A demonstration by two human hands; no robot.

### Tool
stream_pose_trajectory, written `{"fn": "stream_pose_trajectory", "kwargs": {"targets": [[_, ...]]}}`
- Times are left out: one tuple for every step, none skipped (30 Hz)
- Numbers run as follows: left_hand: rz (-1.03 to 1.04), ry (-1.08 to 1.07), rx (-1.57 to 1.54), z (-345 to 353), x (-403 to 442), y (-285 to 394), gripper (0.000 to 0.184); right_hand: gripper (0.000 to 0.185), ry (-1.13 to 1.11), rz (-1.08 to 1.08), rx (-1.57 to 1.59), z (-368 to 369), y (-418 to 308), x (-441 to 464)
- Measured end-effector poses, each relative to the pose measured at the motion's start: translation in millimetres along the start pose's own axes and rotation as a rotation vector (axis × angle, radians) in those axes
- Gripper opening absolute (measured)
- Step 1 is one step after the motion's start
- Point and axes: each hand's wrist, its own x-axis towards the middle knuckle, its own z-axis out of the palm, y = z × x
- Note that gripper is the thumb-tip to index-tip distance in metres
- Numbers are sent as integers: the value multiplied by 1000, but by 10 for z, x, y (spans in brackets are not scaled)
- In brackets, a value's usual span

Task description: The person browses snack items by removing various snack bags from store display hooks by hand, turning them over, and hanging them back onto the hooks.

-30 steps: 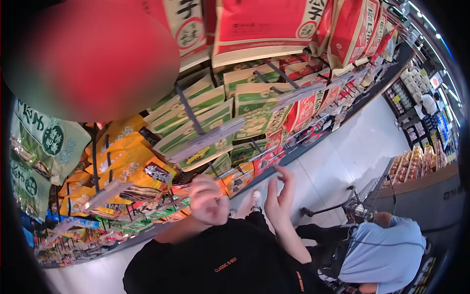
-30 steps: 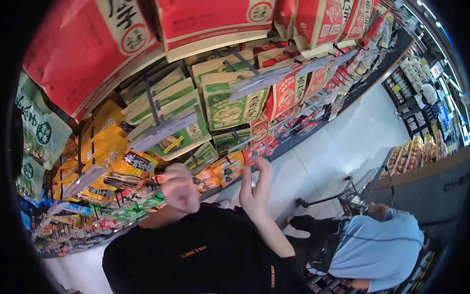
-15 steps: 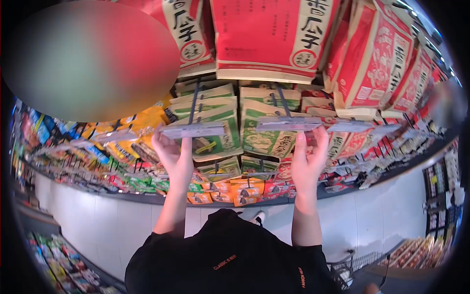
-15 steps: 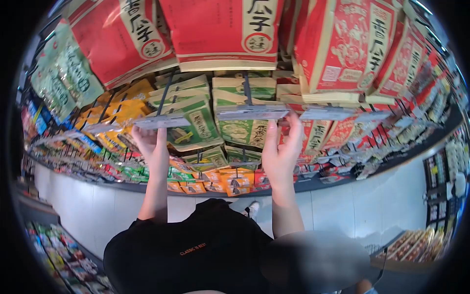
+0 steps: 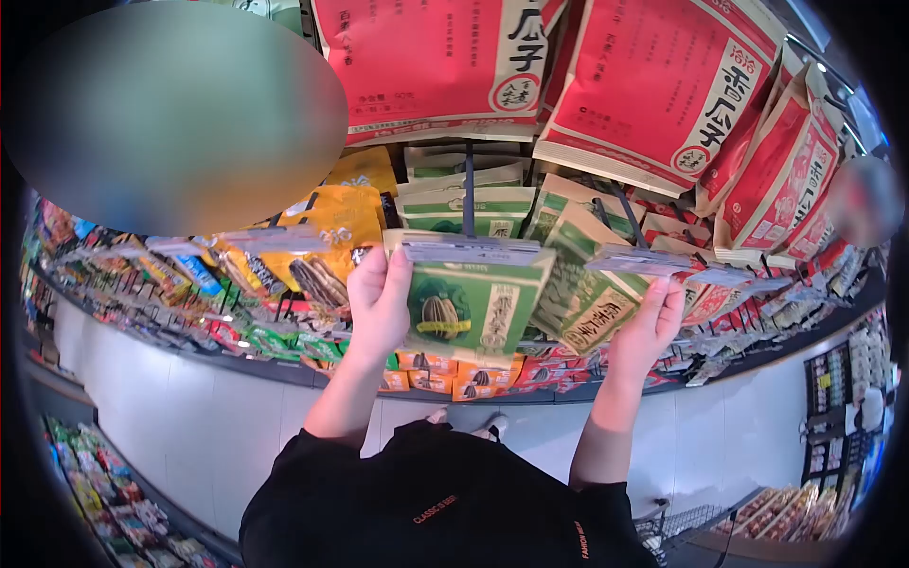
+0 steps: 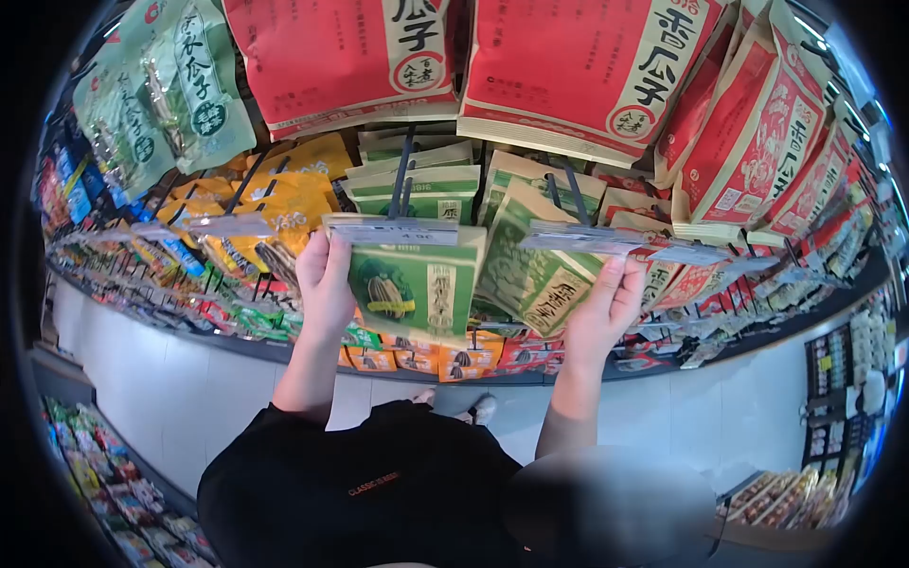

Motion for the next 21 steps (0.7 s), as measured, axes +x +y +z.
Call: {"fn": "stream_pose_trajectory", "kwargs": {"targets": [[-18,-26,-24,26,-13,56,19,15,20,-17,-19,15,-26,-4],[-20,-39,22,52,-39,96,18,15,33,-10,66,33,-51,-2],[-36,-54,-4,24,-58,73,18,15,41,-1,145,46,-79,-2],[-55,-105,14,-6,-93,47,18,16,78,12,163,49,-83,-15],[-69,-158,31,-27,-115,36,18,16,91,2,136,40,-113,-49],[-84,-132,28,30,-122,53,18,17,74,63,119,40,-145,-64],[-91,-144,8,14,-114,19,18,18,55,126,105,38,-167,-79],[-110,-161,1,-8,-125,-33,18,19,55,140,79,-29,-137,-128],[-134,-176,-5,-20,-152,-69,19,19,62,138,57,-71,-145,-194],[-144,-167,-7,18,-146,-33,19,19,80,123,35,-97,-157,-234],[-152,-171,-21,-11,-136,-73,19,19,99,107,15,-116,-176,-270],[-133,-214,26,-63,-125,-131,18,19,144,102,9,-118,-210,-319],[-115,-259,74,-93,-117,-174,18,19,154,101,-5,-161,-226,-366],[-126,-267,66,-96,-105,-193,18,19,157,97,-32,-237,-233,-405],[-121,-282,79,-90,-87,-205,17,19,157,93,-59,-338,-235,-437],[-114,-291,91,-81,-70,-216,17,16,106,90,-31,-497,-197,-463],[-124,-290,82,-52,-65,-221,17,16,106,92,-44,-616,-174,-501],[-144,-288,79,1,-63,-214,17,16,162,71,-39,-643,-196,-522],[-164,-285,77,55,-55,-203,16,16,218,48,-33,-651,-213,-536],[-126,-294,113,112,-26,-178,15,15,320,60,-35,-649,-251,-561],[-133,-292,105,158,-6,-214,15,15,318,60,-45,-685,-277,-570]]}}
